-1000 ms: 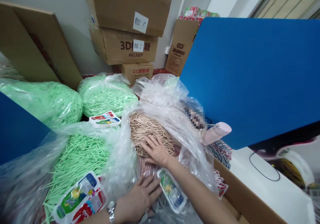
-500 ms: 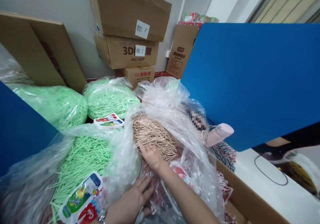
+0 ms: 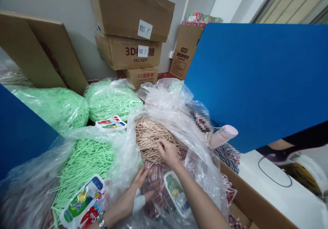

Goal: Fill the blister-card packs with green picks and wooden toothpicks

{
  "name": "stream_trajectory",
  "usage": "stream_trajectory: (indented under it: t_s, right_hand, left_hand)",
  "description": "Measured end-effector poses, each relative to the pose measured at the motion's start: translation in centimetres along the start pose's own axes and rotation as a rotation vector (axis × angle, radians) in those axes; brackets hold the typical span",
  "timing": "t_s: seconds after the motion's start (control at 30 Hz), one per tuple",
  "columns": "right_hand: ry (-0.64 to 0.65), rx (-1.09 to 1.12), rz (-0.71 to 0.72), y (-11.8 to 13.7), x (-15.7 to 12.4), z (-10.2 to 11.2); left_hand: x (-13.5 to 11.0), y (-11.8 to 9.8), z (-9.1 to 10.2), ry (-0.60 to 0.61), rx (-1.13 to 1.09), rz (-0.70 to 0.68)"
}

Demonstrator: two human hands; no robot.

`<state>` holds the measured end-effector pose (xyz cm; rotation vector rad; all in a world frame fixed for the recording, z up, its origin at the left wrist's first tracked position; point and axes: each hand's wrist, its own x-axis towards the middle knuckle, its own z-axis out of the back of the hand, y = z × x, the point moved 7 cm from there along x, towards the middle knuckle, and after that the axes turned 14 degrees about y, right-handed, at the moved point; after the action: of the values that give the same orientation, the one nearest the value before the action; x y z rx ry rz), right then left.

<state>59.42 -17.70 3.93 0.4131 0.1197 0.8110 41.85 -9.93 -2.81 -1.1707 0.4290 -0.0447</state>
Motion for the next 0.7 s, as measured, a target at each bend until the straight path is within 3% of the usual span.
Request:
stream_trajectory:
  t_s: [0.1, 0.17, 0.23, 0.33, 0.4, 0.57, 0.7]
  right_hand:
    - [-0.06, -0.009, -0.151, -3.0, -0.1, 1.2]
    - [-0.095, -0.095, -0.165, -3.1, -0.2, 1.1]
    - [-0.028, -0.198, -0.069, -1.5, -0.2, -0.3]
    - [0.202, -0.328, 0.125, 1.9, -0.3, -3.8]
    - [0.282, -0.381, 0.167, 3.4, -0.4, -5.6]
    - [0.313, -0.448, 0.195, 4.6, -0.6, -8.1]
    - [0.292, -0.504, 0.262, 4.5, -0.8, -8.9]
  left_hand:
    - [0.1, 0.7, -0.1, -0.013, -0.02, -0.022]
    - [0.2, 0.7, -0.2, -0.007, -0.015, -0.038]
    - [0.1, 0.5, -0.2, -0.001, 0.004, -0.05]
    - [0.1, 0.4, 0.0, -0.003, 0.018, -0.038]
    - [0.1, 0.6, 0.0, -0.013, 0.017, -0.021]
    - [0.1, 1.0, -0.1, -0.028, 0.033, -0.003]
    - [0.0, 0.8, -0.1, -0.033, 0.04, -0.007]
